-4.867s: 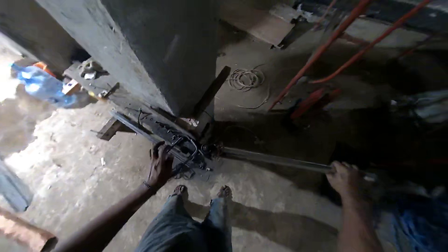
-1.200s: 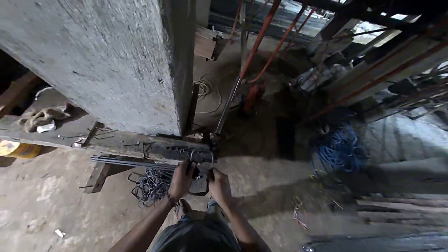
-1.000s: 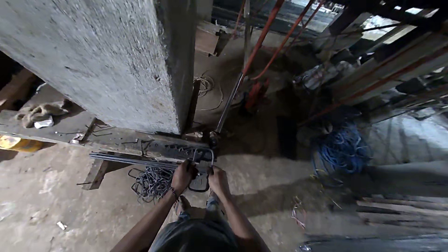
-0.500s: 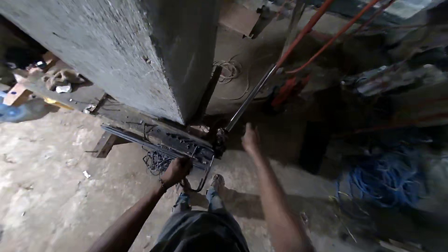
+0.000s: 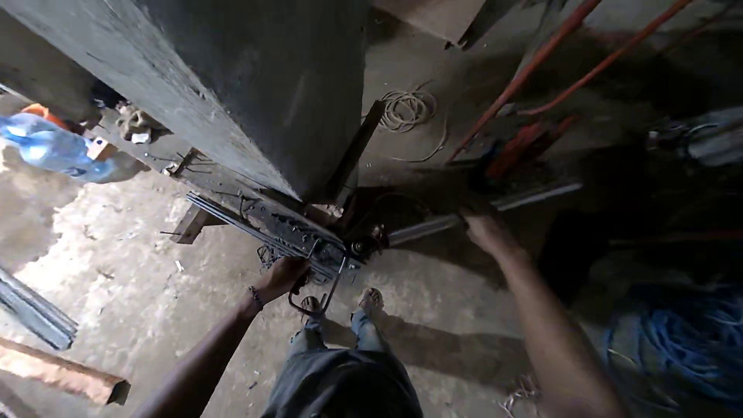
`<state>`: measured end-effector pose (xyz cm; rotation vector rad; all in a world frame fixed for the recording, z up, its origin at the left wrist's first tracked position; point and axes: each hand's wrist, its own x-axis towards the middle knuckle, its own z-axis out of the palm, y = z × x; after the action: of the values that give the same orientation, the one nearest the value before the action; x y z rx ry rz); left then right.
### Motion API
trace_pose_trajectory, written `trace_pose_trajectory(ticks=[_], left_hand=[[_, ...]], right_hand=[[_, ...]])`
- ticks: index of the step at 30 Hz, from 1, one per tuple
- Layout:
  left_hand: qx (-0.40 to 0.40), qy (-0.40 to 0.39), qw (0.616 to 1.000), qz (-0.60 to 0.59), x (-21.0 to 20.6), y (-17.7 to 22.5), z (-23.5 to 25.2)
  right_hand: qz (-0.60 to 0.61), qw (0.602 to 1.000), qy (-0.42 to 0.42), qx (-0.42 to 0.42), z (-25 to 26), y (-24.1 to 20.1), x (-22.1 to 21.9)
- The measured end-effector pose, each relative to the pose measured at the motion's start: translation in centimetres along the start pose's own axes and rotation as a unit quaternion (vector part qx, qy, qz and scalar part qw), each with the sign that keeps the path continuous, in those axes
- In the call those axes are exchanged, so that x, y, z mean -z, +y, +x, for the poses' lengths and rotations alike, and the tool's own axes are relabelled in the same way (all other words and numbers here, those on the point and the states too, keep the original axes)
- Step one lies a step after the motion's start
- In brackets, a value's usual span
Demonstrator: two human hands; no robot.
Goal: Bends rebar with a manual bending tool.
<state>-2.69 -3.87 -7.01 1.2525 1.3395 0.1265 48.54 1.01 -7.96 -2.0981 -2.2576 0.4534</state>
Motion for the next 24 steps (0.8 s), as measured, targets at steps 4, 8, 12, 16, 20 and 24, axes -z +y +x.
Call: trace_pose_trajectory(ticks=[4,8,12,16,20,24], left_hand=[[0.005,-0.008,1.0,0.015,0.4,-0.2,0.4],[-0.045,-0.014,0.996,0.078,1.0,-0.4,0.8],[-0.077,-0.021,0.99,0.115,1.2,-0.8,1.0],[-0.091,-0.033,0.986,0.14,1.6,-0.7,1.5],[-0.101,-0.044,0.983,0.148,1.7,-0.7,1.7],[-0.109,-0.043,0.984,0.137,1.6,-0.7,1.9]], right_hand=[[-0.001,0.979,0.031,-0.2,-12.0,10.7,0.1],[-0.04,0.942,0.015,-0.332,-24.0,12.3,-2.5],[-0.009,0.927,-0.013,-0.375,-31.4,6.2,-6.1],[0.07,0.893,-0.031,-0.444,-39.0,-0.4,-10.2],[0.097,0.857,-0.051,-0.503,-44.4,-9.1,-14.2],[0.095,0.836,-0.082,-0.534,-47.1,-17.2,-17.1]])
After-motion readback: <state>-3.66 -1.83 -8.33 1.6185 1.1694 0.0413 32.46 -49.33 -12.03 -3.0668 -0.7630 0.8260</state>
